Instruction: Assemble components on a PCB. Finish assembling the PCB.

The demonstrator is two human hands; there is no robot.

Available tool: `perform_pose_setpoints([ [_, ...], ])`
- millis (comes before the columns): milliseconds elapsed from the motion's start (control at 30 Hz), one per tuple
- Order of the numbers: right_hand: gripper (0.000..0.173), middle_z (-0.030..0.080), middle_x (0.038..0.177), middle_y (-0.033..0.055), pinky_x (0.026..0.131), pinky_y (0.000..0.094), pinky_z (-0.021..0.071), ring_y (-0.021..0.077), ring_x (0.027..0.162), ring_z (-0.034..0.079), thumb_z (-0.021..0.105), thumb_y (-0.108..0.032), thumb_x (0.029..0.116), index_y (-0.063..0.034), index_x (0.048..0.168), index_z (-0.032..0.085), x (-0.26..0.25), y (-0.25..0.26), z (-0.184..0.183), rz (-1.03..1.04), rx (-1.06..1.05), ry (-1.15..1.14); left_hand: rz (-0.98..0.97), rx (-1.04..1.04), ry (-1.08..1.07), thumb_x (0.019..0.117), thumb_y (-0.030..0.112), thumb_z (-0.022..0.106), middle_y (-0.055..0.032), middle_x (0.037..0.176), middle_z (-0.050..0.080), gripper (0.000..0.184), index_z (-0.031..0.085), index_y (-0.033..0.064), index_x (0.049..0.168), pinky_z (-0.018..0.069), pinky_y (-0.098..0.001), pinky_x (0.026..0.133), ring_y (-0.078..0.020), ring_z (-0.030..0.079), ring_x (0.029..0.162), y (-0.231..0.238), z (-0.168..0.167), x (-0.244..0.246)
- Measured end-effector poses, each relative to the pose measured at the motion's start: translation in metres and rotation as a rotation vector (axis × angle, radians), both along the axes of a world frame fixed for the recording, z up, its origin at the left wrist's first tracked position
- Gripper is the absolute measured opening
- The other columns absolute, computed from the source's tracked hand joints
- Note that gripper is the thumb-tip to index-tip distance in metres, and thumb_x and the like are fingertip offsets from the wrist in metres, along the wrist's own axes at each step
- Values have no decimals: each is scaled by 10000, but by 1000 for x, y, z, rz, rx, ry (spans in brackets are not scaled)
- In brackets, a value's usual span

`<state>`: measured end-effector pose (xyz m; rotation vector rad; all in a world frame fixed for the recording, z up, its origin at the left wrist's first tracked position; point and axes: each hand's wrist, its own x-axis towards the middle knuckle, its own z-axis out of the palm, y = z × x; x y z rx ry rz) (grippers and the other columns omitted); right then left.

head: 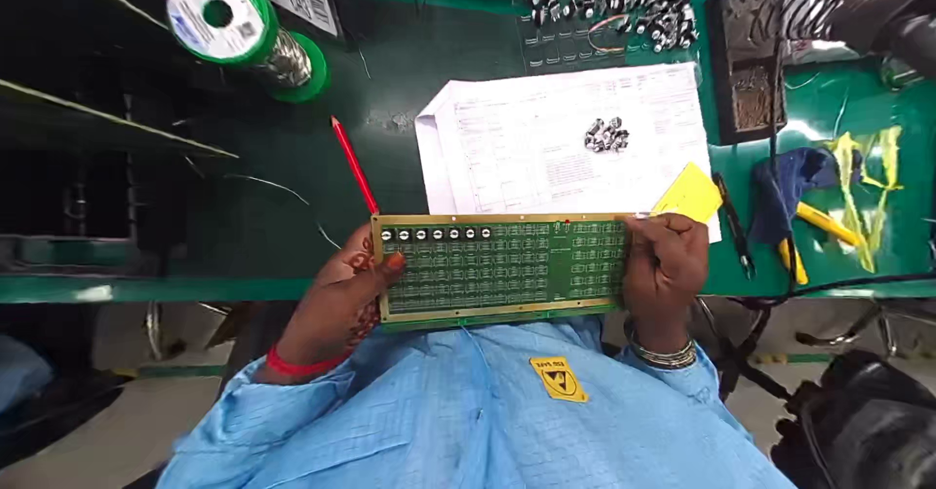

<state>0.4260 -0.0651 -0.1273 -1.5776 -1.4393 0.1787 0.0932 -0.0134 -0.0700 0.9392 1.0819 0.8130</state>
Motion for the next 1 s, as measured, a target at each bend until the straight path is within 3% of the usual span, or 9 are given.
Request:
perform_pose_setpoints([
  [200,246,559,1034,107,883,208,455,105,983,547,551,-53,1005,-106,1027,790,1,1,3,10,-15,8,0,-12,7,986,10,460,111,1086,721,355,481,148,1312,601,-214,860,-21,707,964,0,2,2],
  [333,354,540,1022,119,895,377,380,204,993,502,495,-61,1001,-215,1072,806,2,10,26,24,-124,-133,2,-5,10,981,8,458,113,1091,718,363,483,143,1317,597,-210,862,-19,705,969,0,1,1],
  [400,360,552,1018,140,890,413,369,249,1001,504,507,-51,989,-229,1052,814,-3,19,39,56,-160,-204,-2,-1,1,980,4,456,116,1091,718,362,477,141,1314,597,-209,864,-17,705,970,0,1,1],
  [567,351,603,1044,179,888,504,406,382,1063,528,548,-24,918,-229,987,825,-18,39,51,186,-254,-329,1,-3,3,985,1,452,107,1095,719,365,476,137,1322,598,-215,868,-20,705,973,-1,1,0],
  [767,289,599,1027,171,836,515,408,392,1039,526,595,-36,905,-204,962,825,-26,48,45,179,-293,-376,-5,4,6,986,24,467,105,1093,718,348,481,137,1316,600,-218,865,-24,707,970,-1,0,0],
  [1000,279,613,1063,206,860,558,429,431,1075,537,602,-31,904,-195,971,817,-17,45,44,108,-324,-372,-13,10,32,988,27,458,117,1087,716,358,469,135,1330,599,-211,861,-16,704,967,0,1,0],
])
